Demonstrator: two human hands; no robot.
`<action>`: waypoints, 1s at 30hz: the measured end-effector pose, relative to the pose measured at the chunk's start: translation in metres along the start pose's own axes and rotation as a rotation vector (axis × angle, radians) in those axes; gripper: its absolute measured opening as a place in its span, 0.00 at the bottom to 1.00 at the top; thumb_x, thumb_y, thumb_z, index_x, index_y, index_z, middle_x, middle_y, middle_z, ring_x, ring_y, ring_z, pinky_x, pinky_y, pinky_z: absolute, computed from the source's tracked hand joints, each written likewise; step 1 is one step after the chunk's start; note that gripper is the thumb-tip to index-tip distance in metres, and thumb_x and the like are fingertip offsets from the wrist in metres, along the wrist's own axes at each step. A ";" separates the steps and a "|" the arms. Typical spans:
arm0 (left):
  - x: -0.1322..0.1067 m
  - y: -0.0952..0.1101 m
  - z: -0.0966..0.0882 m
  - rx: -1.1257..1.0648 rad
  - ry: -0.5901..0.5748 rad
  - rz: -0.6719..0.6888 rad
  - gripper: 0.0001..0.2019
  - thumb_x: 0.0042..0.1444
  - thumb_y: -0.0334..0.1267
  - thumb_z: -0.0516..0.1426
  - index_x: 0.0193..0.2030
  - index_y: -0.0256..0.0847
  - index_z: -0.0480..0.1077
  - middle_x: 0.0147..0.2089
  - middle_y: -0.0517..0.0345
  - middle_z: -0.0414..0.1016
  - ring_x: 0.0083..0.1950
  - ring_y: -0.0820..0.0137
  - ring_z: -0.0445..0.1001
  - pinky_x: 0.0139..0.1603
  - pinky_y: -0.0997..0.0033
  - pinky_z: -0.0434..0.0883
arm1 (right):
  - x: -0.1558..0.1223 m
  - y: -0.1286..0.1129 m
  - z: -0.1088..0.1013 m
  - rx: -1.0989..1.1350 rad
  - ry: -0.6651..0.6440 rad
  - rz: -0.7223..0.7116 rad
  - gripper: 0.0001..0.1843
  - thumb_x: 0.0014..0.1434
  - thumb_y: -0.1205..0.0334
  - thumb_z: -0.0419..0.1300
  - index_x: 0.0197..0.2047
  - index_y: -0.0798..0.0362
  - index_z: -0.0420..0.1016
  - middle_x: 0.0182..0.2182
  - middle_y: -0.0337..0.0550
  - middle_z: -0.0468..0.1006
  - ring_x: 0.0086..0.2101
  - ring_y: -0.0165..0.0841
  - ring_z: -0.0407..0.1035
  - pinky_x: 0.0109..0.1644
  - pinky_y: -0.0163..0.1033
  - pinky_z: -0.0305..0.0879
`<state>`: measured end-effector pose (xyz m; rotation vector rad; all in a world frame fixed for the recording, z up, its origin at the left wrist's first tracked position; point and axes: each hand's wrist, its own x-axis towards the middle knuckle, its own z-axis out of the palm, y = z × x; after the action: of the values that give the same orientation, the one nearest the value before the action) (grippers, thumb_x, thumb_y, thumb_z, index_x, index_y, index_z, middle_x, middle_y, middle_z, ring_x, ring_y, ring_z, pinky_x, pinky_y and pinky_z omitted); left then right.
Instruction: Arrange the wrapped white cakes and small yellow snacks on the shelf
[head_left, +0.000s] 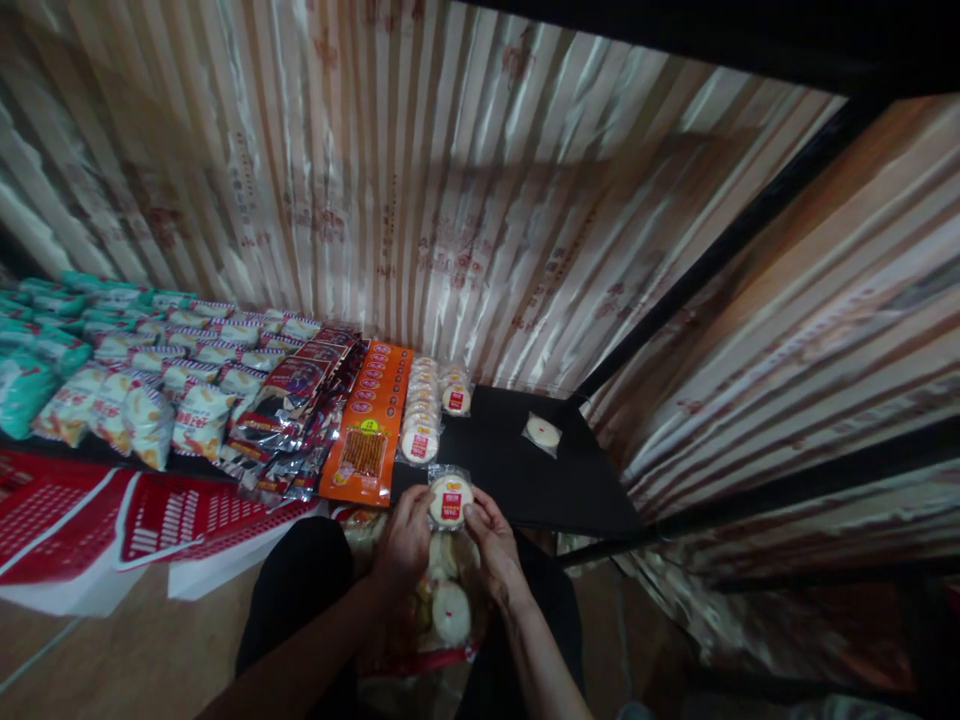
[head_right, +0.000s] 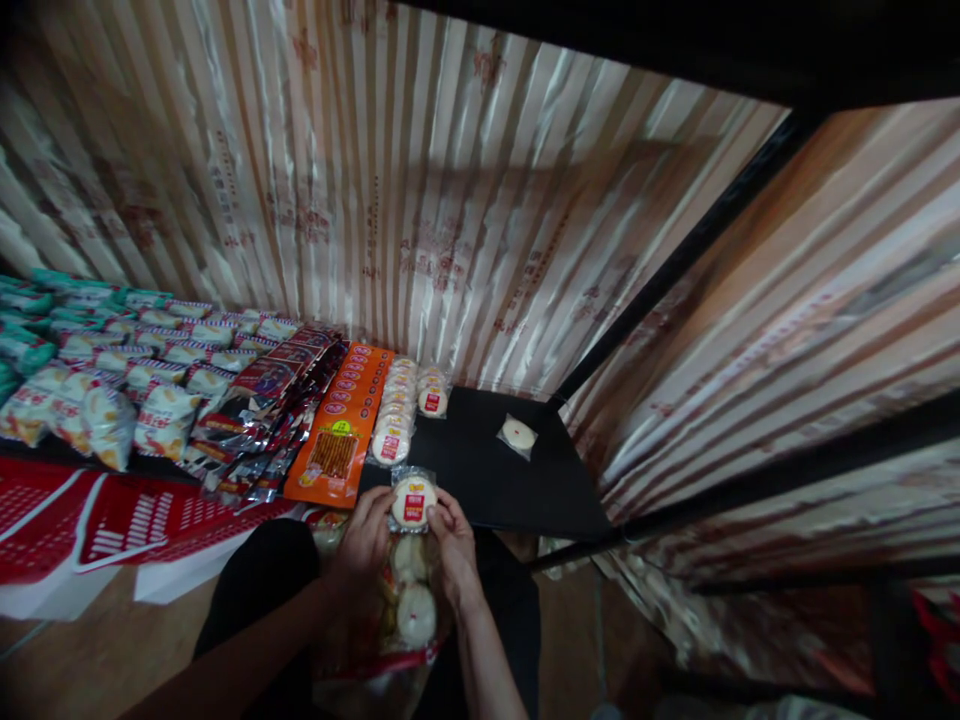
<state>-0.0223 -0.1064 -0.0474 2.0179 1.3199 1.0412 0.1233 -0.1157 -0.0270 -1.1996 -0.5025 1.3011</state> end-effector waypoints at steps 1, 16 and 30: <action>0.005 0.003 0.004 -0.013 0.026 -0.005 0.19 0.59 0.29 0.41 0.53 0.37 0.63 0.53 0.48 0.66 0.56 0.69 0.65 0.59 0.66 0.64 | 0.004 -0.003 -0.002 -0.009 0.000 -0.004 0.26 0.35 0.56 0.72 0.40 0.50 0.74 0.30 0.40 0.80 0.30 0.34 0.73 0.38 0.39 0.67; 0.079 0.036 0.048 -0.038 0.082 -0.301 0.20 0.53 0.25 0.45 0.50 0.32 0.67 0.50 0.46 0.70 0.54 0.66 0.67 0.59 0.66 0.63 | 0.080 -0.022 -0.033 -0.289 0.098 -0.178 0.22 0.34 0.53 0.69 0.35 0.54 0.77 0.28 0.39 0.79 0.30 0.33 0.71 0.36 0.37 0.66; 0.140 0.049 0.073 -0.055 -0.032 -0.581 0.24 0.55 0.28 0.48 0.59 0.24 0.58 0.64 0.36 0.56 0.66 0.61 0.54 0.66 0.68 0.52 | 0.154 -0.022 -0.036 -0.510 0.113 -0.315 0.19 0.38 0.52 0.63 0.34 0.53 0.79 0.29 0.43 0.81 0.31 0.36 0.73 0.36 0.39 0.69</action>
<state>0.0958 0.0026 -0.0079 1.4584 1.6932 0.7547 0.2060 0.0140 -0.0699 -1.5277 -0.9364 0.8512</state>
